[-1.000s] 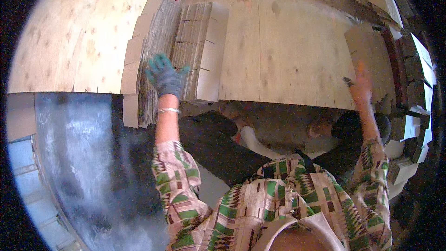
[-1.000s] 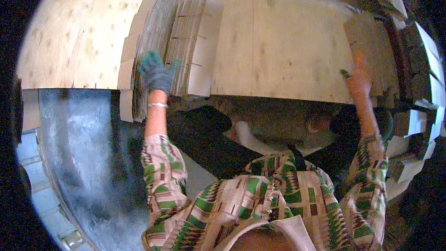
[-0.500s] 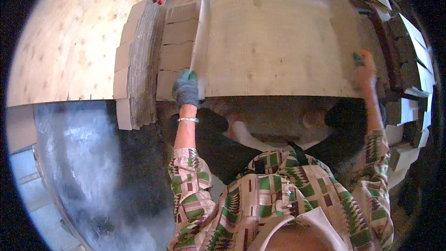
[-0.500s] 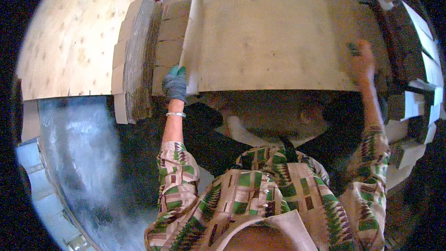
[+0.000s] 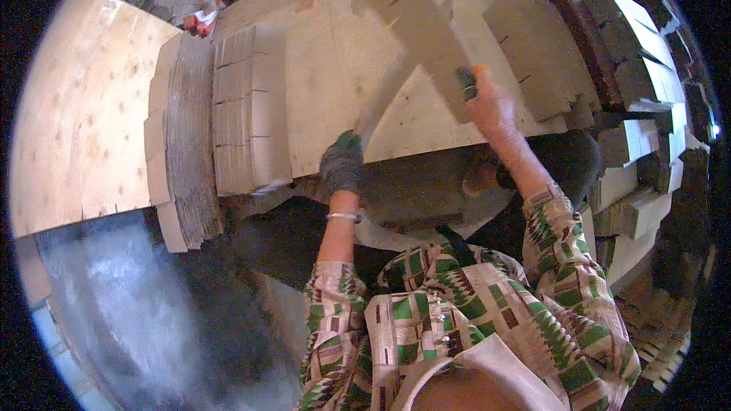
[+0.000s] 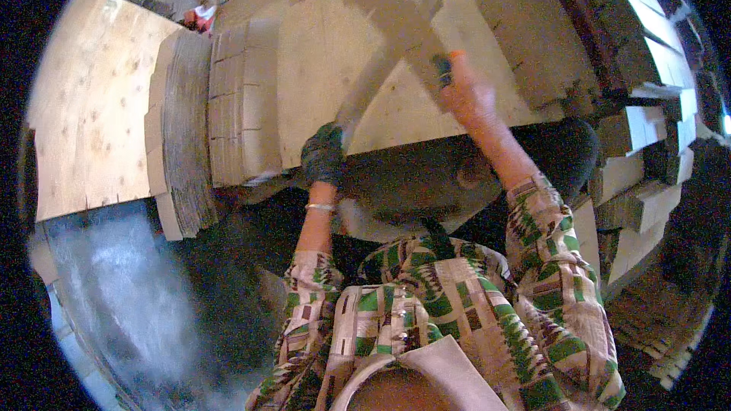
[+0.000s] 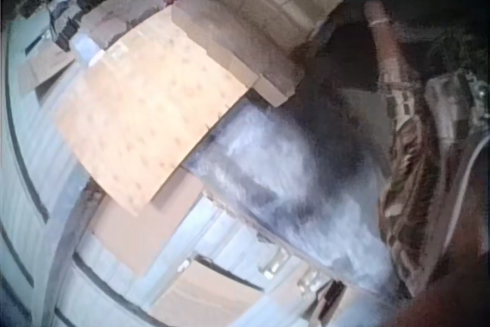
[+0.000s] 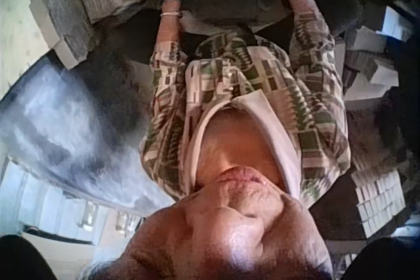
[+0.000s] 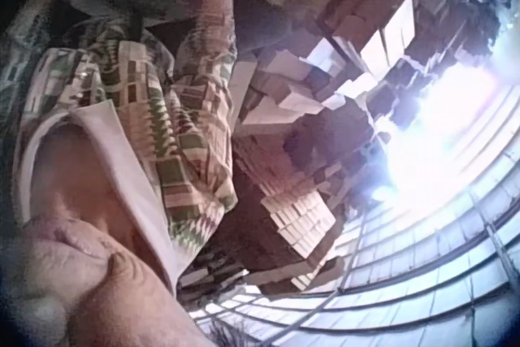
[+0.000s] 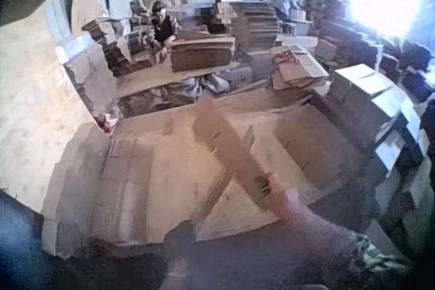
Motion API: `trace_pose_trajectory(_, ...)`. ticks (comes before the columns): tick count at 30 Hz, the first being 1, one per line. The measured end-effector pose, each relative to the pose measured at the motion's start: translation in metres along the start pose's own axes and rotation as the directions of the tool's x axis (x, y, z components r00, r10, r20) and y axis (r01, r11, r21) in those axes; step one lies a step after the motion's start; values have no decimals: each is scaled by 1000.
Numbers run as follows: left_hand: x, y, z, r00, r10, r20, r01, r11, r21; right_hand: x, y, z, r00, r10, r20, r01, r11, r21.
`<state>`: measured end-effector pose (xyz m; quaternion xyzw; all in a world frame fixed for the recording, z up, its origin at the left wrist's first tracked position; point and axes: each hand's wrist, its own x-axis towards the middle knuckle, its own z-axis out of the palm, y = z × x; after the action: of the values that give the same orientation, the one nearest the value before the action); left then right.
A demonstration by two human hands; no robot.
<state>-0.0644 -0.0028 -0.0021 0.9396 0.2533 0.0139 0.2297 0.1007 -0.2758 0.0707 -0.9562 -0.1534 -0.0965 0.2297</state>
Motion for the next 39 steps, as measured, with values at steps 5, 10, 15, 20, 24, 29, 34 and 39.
trace_pose_trajectory(5,-5,4,-27,996,-91,19,93,986,-141,42,95,-43,975,191,-115,-217,928,-303)
trace_pose_trajectory(10,1,19,-13,999,-30,-19,27,988,-151,42,146,-50,795,-390,-465,137,862,-488)
trace_pose_trajectory(15,3,21,-5,1000,-13,-23,11,994,-110,13,22,-29,945,-208,-253,245,961,126)
trace_pose_trajectory(20,-4,28,9,994,104,-36,-107,990,-95,-34,-60,9,889,-450,82,420,875,242)
trace_pose_trajectory(24,-10,37,12,987,156,36,-158,986,45,-38,-56,34,833,-509,217,478,859,182)
trace_pose_trajectory(29,-17,64,8,966,32,257,-1,993,-117,-55,-40,53,805,-413,425,423,903,75)
trace_pose_trajectory(34,5,-38,-36,941,110,-319,-46,978,203,-35,-51,24,844,-320,431,296,947,124)
trace_pose_trajectory(39,34,-142,-111,889,-392,-235,454,692,561,-4,-86,38,893,-411,187,391,911,135)
